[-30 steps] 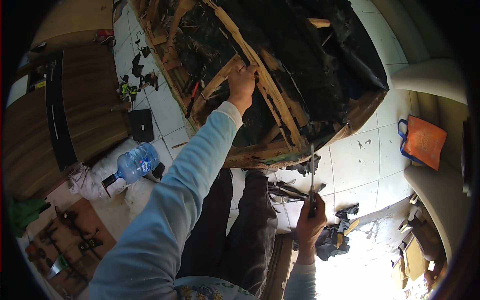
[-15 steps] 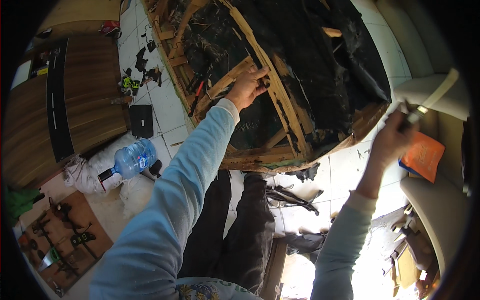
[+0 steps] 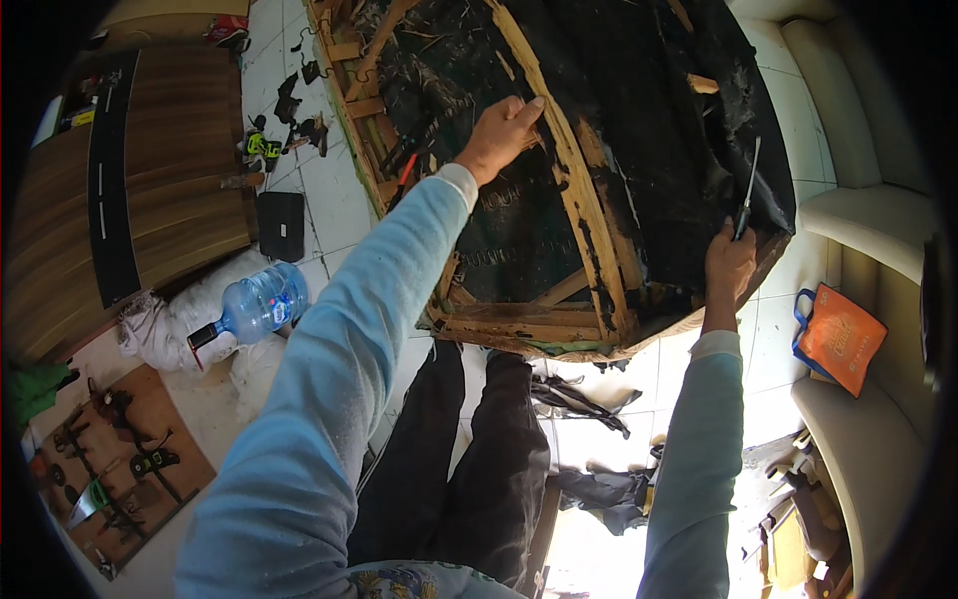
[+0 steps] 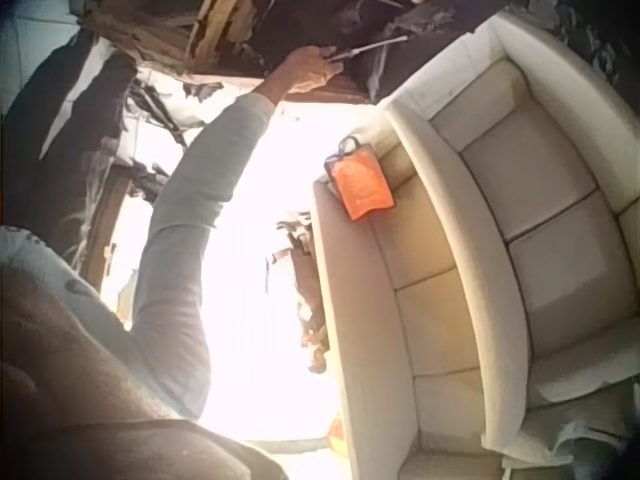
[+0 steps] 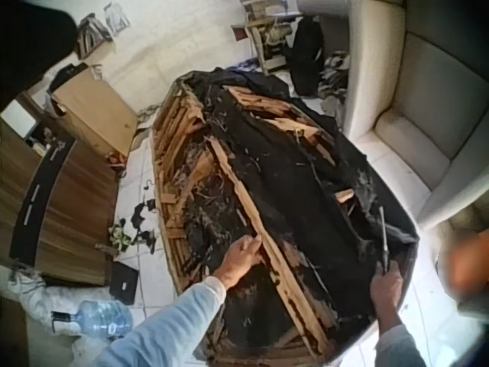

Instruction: The person is sitting on the floor and using a screwdriver to pry and remove fabric and foam from the wooden frame of a sofa. They work methodically along the edge of the frame, detaching the upholstery material to expose the internal structure.

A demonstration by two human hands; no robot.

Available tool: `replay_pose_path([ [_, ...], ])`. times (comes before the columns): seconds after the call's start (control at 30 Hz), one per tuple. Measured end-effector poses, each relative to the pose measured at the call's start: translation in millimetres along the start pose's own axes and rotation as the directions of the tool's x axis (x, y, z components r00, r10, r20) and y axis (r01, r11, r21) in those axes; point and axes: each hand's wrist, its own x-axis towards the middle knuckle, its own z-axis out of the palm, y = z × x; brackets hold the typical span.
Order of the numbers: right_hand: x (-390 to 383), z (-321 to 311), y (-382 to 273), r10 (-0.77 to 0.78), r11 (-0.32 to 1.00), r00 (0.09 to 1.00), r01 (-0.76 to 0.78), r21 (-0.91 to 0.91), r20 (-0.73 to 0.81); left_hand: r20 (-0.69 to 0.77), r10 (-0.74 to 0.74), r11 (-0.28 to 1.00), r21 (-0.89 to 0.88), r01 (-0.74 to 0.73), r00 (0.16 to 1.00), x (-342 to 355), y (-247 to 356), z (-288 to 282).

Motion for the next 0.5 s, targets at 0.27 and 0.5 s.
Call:
replay_pose_path([
  [0.27, -11, -8, -23, 0.091, 0.993, 0.993, -0.096, -0.064, -0.079, 0.19, -0.14, 0.948, -0.259, 0.187, 0.972, 13, -11, -10],
  [0.5, -13, -7, -28, 0.138, 0.987, 0.986, -0.144, -0.069, -0.091, 0.073, 0.054, 0.925, -0.379, -0.022, 0.996, 1, -16, 3],
])
